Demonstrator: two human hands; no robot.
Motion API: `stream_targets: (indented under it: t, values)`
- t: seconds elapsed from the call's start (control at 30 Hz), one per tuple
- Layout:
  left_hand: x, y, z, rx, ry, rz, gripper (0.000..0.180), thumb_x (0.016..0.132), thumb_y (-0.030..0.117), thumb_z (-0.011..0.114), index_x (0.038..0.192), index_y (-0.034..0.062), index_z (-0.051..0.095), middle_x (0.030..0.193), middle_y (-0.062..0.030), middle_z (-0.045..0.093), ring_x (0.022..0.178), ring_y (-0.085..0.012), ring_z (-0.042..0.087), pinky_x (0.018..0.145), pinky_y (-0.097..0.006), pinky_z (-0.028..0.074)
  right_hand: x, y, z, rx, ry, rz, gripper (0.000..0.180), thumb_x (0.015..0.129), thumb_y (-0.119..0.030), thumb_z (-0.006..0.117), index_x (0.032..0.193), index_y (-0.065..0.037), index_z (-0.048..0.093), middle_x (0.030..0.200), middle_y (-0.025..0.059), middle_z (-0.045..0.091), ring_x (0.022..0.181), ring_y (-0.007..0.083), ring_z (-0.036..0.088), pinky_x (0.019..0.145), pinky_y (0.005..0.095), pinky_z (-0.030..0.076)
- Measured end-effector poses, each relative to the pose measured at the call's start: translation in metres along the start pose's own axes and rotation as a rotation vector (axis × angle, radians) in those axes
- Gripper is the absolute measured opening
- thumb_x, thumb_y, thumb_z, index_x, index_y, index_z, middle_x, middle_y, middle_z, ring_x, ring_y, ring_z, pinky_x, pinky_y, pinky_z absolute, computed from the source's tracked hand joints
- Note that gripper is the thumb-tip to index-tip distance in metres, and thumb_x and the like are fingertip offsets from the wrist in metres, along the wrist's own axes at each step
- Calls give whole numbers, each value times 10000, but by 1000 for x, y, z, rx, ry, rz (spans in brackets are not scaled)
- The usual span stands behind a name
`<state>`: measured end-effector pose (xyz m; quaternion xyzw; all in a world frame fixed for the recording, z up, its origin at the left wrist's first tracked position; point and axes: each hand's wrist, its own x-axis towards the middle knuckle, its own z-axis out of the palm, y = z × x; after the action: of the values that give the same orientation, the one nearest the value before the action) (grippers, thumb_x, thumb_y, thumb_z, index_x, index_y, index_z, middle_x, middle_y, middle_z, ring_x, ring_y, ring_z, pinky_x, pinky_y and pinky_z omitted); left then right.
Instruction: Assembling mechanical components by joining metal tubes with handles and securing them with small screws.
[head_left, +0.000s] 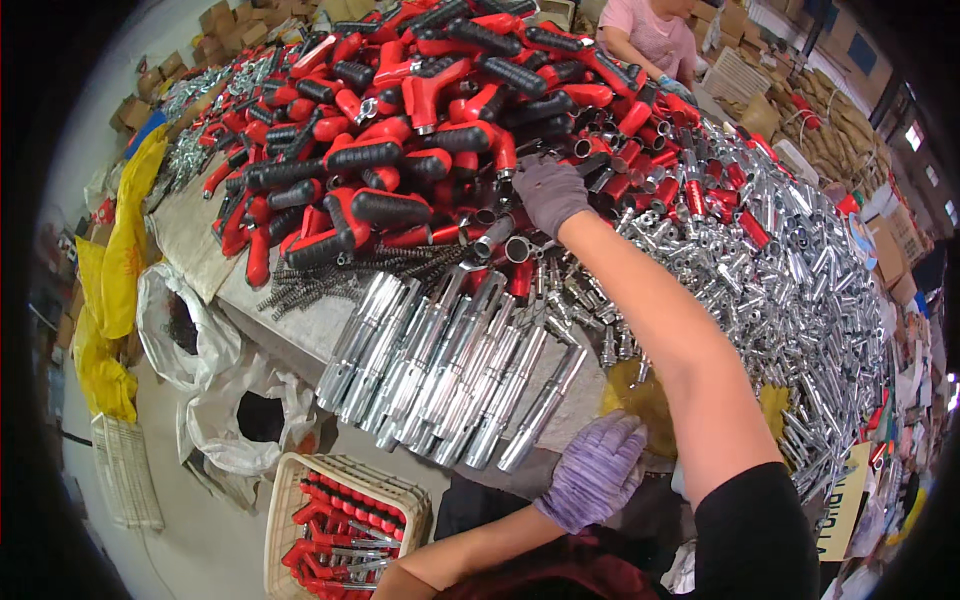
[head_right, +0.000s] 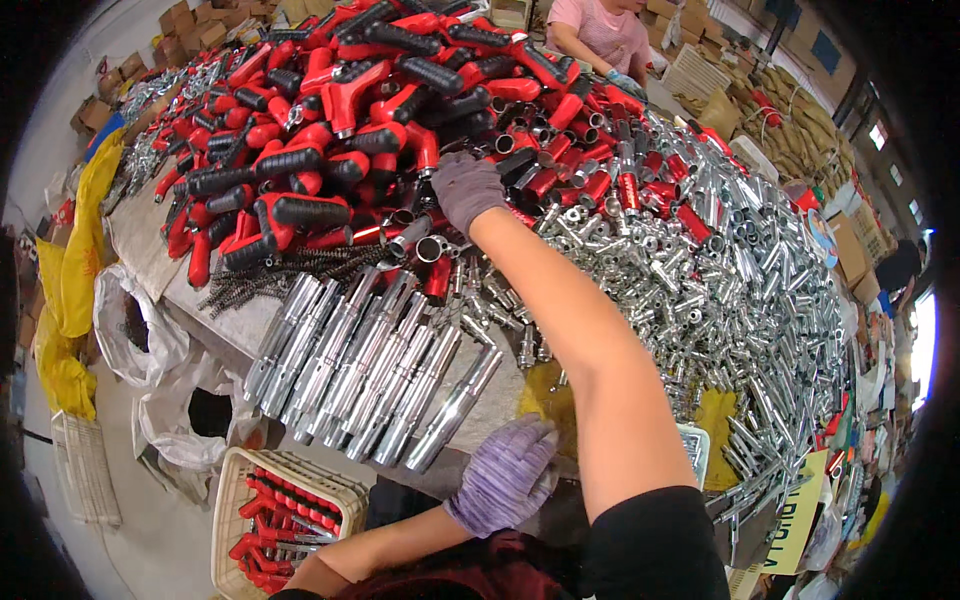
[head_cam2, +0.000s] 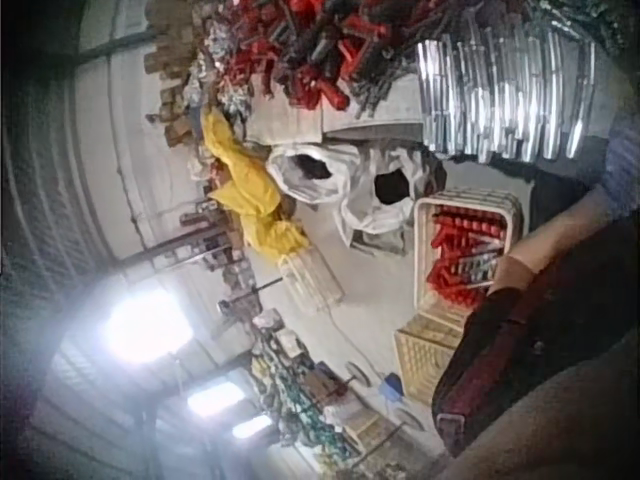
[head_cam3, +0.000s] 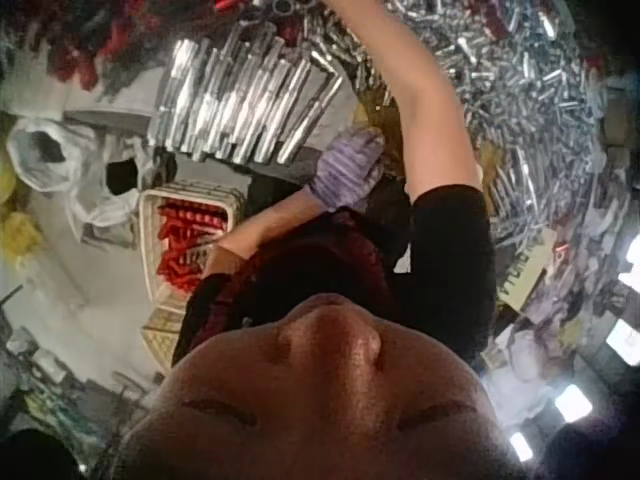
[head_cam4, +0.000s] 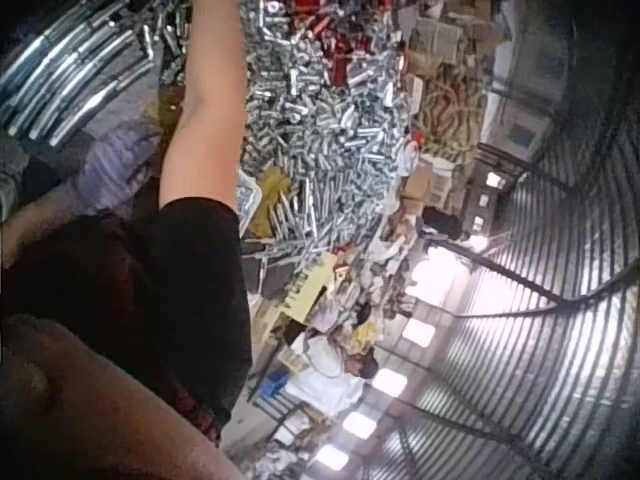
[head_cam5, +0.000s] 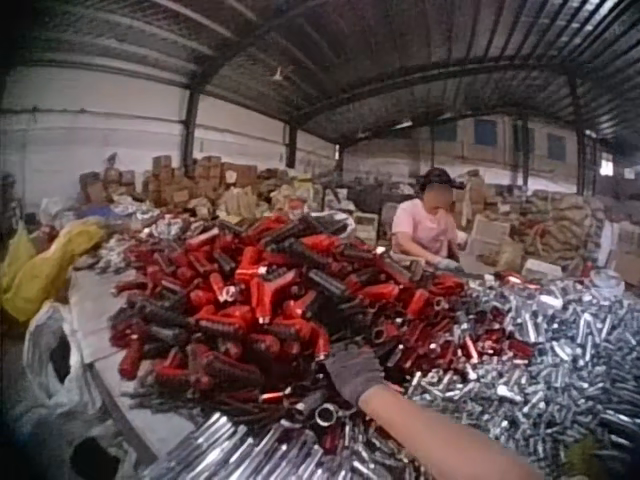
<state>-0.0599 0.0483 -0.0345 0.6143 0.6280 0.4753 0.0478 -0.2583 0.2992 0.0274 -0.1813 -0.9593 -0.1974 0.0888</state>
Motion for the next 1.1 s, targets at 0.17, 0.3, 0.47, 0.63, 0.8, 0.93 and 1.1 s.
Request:
stream_targets:
  t: [0.17,0.3,0.47,0.63,0.8,0.93,1.1]
  values:
    - [0,0,-4,-41,-44,-27,421,760,164,600,1149,20,527,1153,-179,512,1089,-371,500,946,-454,417,-27,0,-6,162,-120,-242,392,801,-141,544,1192,-136,514,1181,75,526,1090,274,529,838,394,453]
    - [0,-1,-3,-37,-15,1,407,772,163,589,1151,25,531,1129,-175,524,1077,-370,506,939,-451,423,-24,6,-27,132,-279,-175,370,767,-169,586,1131,-119,548,1166,77,527,1120,257,511,900,412,408]
    - [-3,-3,1,-42,18,9,396,772,162,599,1142,31,540,1110,-172,535,1071,-369,512,932,-445,429,-32,14,-35,71,-166,-155,386,741,-172,626,1115,-95,564,1156,99,530,1096,263,511,905,406,394]
    - [-3,0,1,-30,23,-17,368,770,153,603,1116,38,554,1116,-168,535,1074,-360,513,928,-442,432,-31,17,-25,42,-191,-70,378,756,-132,599,1134,-139,580,1167,84,559,1130,230,498,868,388,423]
    - [-5,-1,5,0,-6,-8,403,753,145,618,1131,31,539,1115,-167,536,1077,-357,513,927,-438,432,-23,-5,-34,286,-246,-341,360,762,-144,576,1114,-213,603,1177,43,581,1133,209,512,919,396,371]
    - [-3,3,0,-24,33,4,454,743,141,626,1164,14,515,1097,-177,543,1063,-361,521,923,-444,433,-24,-2,-48,95,-285,-292,358,748,-297,625,1078,-161,607,1090,47,597,1113,213,513,943,422,332]
    - [-14,-6,1,-92,133,-2,595,753,117,664,1278,-15,417,1187,-215,532,1007,-379,568,875,-421,469,-72,25,-83,254,-28,-235,353,808,-425,571,913,-90,609,940,115,611,979,297,566,911,438,365]
